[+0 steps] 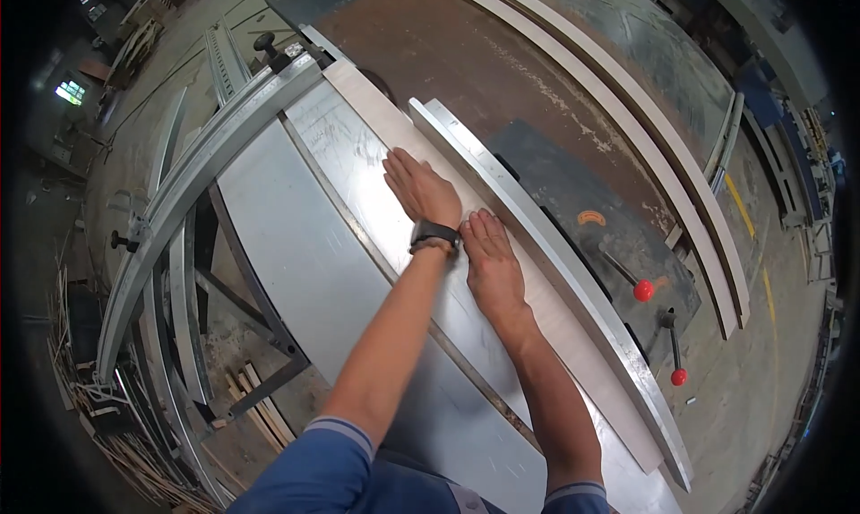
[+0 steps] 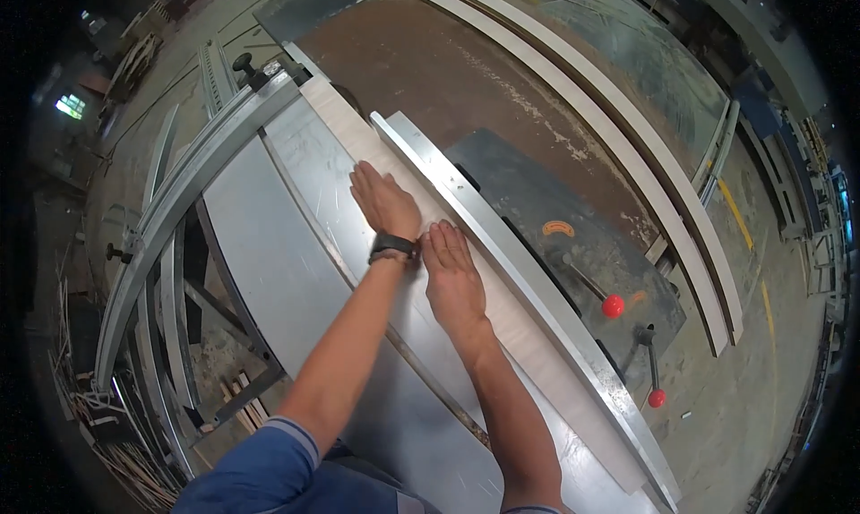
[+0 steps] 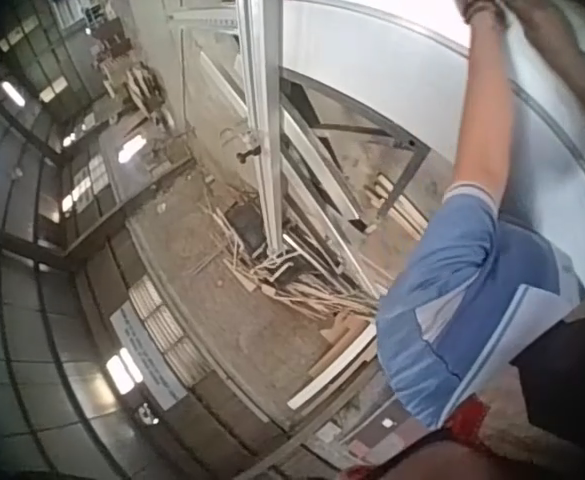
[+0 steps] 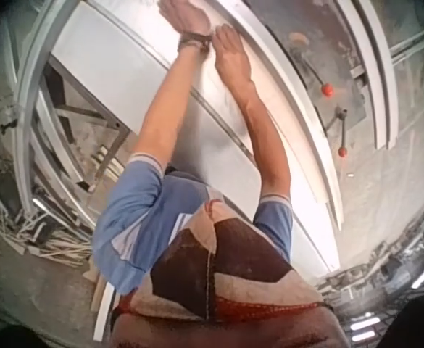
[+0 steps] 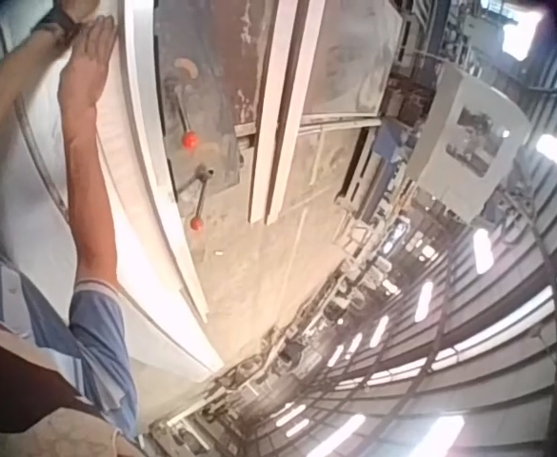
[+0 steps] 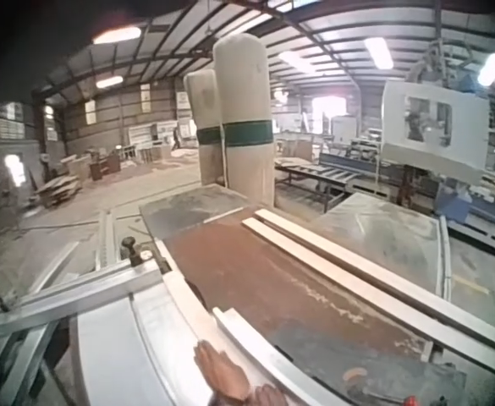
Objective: Operate a sliding table saw to cut thin wood strips from a larger piece of wood.
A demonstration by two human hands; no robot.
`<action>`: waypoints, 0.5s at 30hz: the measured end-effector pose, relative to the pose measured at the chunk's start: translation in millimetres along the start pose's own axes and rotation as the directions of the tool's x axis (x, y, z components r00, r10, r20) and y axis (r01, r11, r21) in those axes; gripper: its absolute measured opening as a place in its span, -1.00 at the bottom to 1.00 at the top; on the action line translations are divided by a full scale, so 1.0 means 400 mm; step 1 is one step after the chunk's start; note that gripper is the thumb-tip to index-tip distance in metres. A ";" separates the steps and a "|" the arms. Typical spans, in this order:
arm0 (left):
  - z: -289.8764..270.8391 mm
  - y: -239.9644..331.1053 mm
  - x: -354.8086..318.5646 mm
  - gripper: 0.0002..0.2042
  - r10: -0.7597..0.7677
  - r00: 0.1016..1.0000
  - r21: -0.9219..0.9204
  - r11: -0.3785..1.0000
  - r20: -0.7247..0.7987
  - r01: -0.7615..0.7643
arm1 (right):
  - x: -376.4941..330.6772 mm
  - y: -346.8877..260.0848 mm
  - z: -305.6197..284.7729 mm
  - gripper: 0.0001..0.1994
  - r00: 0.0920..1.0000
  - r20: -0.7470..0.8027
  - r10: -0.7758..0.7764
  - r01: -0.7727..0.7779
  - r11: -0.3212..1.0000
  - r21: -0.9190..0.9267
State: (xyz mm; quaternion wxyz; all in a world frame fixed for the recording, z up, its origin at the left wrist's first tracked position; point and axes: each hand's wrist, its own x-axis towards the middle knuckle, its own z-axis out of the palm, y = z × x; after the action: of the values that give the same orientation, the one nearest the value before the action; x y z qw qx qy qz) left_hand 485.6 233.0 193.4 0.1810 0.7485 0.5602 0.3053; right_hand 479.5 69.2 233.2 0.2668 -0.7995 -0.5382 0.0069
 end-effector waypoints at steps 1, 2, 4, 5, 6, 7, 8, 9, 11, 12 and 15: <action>-0.004 0.001 -0.003 -0.48 -0.009 1.000 0.014 1.000 -0.021 0.009 | 0.013 -0.007 0.006 -0.55 1.000 -0.003 0.002 -0.002 1.000 0.007; -0.011 0.005 0.008 -0.48 -0.005 1.000 0.083 0.997 -0.010 0.006 | 0.017 -0.011 0.015 -0.56 1.000 -0.005 0.001 0.000 1.000 0.019; -0.017 0.015 0.033 -0.48 -0.006 1.000 0.083 0.996 -0.017 0.007 | 0.031 -0.002 0.027 -0.56 0.999 -0.020 -0.025 0.025 1.000 0.008; -0.019 0.016 0.042 -0.48 -0.006 1.000 0.082 0.997 -0.016 0.007 | 0.037 -0.001 0.031 -0.56 0.999 -0.032 -0.043 0.043 0.999 -0.007; -0.019 0.020 0.046 -0.48 -0.023 1.000 0.072 0.997 0.013 0.022 | 0.037 0.004 0.029 -0.56 0.998 -0.025 -0.062 0.061 0.998 -0.030; -0.018 0.025 0.045 -0.48 -0.021 1.000 0.069 0.997 0.015 0.020 | 0.024 0.007 0.022 -0.56 0.998 -0.025 -0.060 0.059 0.998 -0.033; -0.020 0.022 0.052 -0.48 -0.033 0.998 0.088 0.996 0.049 0.028 | 0.011 0.005 0.014 -0.56 0.997 -0.003 -0.071 0.071 0.997 -0.021; -0.025 0.008 0.068 -0.48 -0.048 0.996 0.113 0.993 0.076 0.039 | -0.003 -0.005 0.006 -0.55 0.996 0.019 -0.090 0.090 0.996 0.000; -0.028 -0.019 0.098 -0.49 -0.050 0.997 0.130 0.991 0.052 0.043 | -0.091 -0.002 -0.044 -0.53 0.985 0.106 -0.136 0.139 0.990 -0.020; -0.023 -0.029 0.112 -0.50 -0.049 0.998 0.137 0.990 0.040 0.043 | -0.145 0.012 -0.076 -0.52 0.979 0.141 -0.150 0.156 0.987 -0.031; -0.010 -0.041 0.143 -0.53 -0.023 1.000 0.156 0.987 0.008 0.022 | -0.301 0.056 -0.198 -0.51 0.968 0.222 -0.118 0.138 0.987 -0.078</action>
State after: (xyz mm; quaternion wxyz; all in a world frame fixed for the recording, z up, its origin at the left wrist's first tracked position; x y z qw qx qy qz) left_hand 481.6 291.9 201.0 0.1278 0.7555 0.5899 0.2548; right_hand 471.6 -74.3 258.3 0.1689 -0.7690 -0.6143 0.0516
